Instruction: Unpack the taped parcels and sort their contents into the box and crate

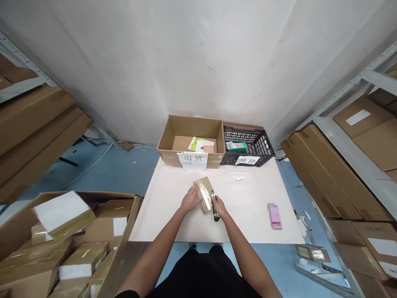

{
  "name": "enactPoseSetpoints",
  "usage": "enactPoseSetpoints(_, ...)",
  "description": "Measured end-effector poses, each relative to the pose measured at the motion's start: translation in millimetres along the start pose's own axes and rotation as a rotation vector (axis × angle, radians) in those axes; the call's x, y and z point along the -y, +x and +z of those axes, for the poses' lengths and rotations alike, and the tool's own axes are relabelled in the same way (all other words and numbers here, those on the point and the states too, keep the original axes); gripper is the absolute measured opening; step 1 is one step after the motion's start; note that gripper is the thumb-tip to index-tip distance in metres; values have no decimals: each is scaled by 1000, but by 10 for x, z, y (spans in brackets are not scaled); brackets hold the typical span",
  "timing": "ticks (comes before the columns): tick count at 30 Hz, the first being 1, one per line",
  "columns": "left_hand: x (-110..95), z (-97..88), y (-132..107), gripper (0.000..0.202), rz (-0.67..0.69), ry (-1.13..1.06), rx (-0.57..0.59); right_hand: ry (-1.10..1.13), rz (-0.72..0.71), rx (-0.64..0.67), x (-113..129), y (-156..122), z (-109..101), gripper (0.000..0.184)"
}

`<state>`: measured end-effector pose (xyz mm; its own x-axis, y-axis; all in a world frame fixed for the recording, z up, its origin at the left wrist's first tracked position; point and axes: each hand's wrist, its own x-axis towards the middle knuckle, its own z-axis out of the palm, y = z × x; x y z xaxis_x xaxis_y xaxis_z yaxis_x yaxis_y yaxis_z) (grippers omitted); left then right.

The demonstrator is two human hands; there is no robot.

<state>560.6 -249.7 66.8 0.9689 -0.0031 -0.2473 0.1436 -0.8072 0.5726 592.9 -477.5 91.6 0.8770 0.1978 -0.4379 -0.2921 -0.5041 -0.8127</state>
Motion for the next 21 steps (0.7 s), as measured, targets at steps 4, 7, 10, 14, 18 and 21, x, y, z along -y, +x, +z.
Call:
enactPoseSetpoints(4, -202, -71, 139, 108, -95, 122, 182, -342, -29, -93, 246, 88, 17, 41)
enactPoseSetpoints(7, -244, -81, 129, 106, -129, 178, 200, -621, 15, -65, 580, 301, 134, 37)
enactPoseSetpoints(10, -248, -85, 107, 104, -137, 203, 209, -776, 43, 4, 894, 582, 329, 37)
enactPoseSetpoints(14, -248, -68, 129, 104, -144, 209, 223, -760, 82, 18, 1077, 885, 538, 29)
enactPoseSetpoints(18, -215, -2, 153, 101, -138, 203, 200, -671, 84, 17, 1013, 1012, 615, 36)
enactPoseSetpoints(21, -158, 59, 141, 97, -155, 157, 152, -569, 61, 19, 919, 1012, 616, 38)
